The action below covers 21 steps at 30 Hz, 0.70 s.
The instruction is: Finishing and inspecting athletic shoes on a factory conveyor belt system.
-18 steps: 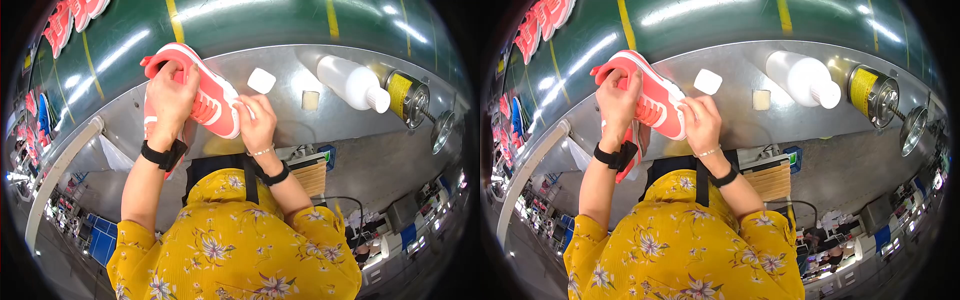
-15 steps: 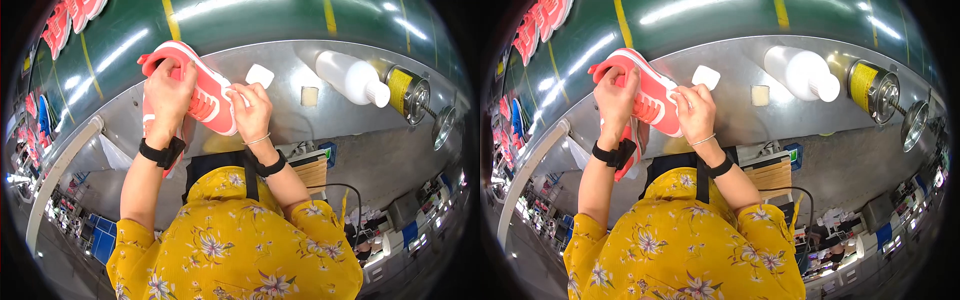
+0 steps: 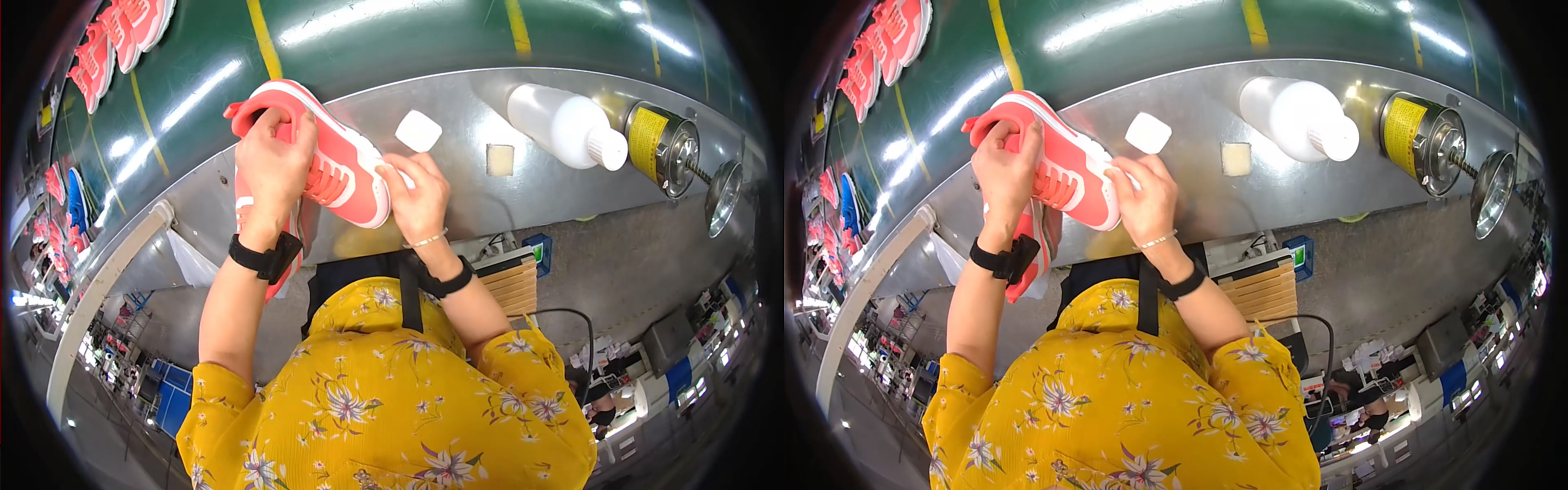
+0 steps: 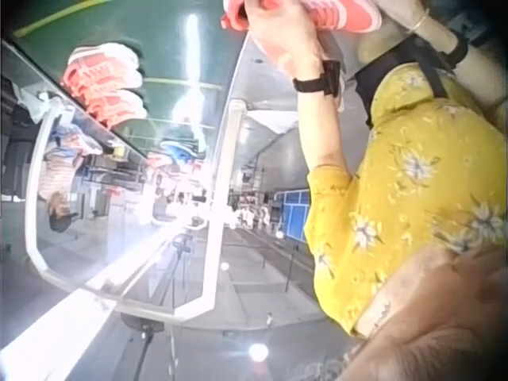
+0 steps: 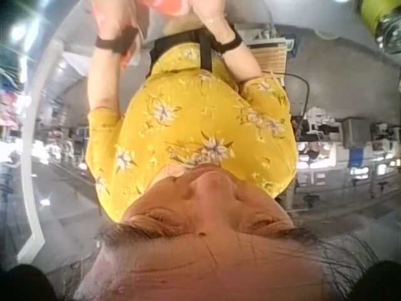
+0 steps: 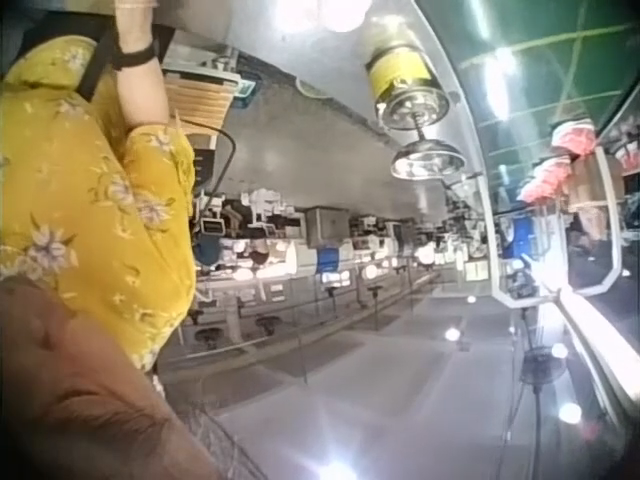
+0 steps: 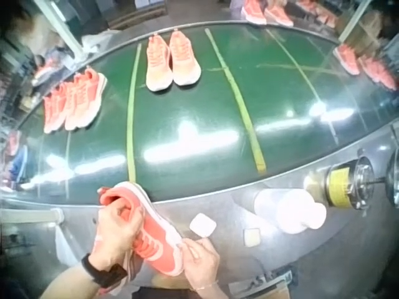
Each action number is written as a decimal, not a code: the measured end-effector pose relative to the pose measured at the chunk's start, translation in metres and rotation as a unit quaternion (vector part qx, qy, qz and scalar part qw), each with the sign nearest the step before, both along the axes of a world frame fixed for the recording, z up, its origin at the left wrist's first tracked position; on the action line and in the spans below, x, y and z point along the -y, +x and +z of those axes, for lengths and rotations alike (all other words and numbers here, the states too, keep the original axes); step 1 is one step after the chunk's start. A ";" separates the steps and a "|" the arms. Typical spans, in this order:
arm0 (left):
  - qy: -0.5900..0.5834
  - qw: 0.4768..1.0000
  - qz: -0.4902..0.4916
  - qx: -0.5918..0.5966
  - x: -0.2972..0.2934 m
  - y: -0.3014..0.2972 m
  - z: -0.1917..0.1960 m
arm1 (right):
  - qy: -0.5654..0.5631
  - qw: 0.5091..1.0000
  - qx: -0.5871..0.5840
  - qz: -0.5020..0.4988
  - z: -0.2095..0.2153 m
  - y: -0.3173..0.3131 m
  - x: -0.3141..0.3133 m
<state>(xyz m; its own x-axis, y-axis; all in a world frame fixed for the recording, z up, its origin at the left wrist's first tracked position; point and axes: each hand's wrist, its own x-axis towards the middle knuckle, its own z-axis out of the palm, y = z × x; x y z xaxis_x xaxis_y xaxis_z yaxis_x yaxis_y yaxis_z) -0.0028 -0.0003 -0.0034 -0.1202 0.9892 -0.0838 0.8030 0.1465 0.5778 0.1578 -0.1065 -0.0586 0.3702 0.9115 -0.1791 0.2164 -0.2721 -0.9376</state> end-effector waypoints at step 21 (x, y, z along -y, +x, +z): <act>-0.039 0.999 0.022 0.009 -0.006 0.007 0.006 | 0.026 1.000 0.013 0.010 0.003 -0.001 -0.017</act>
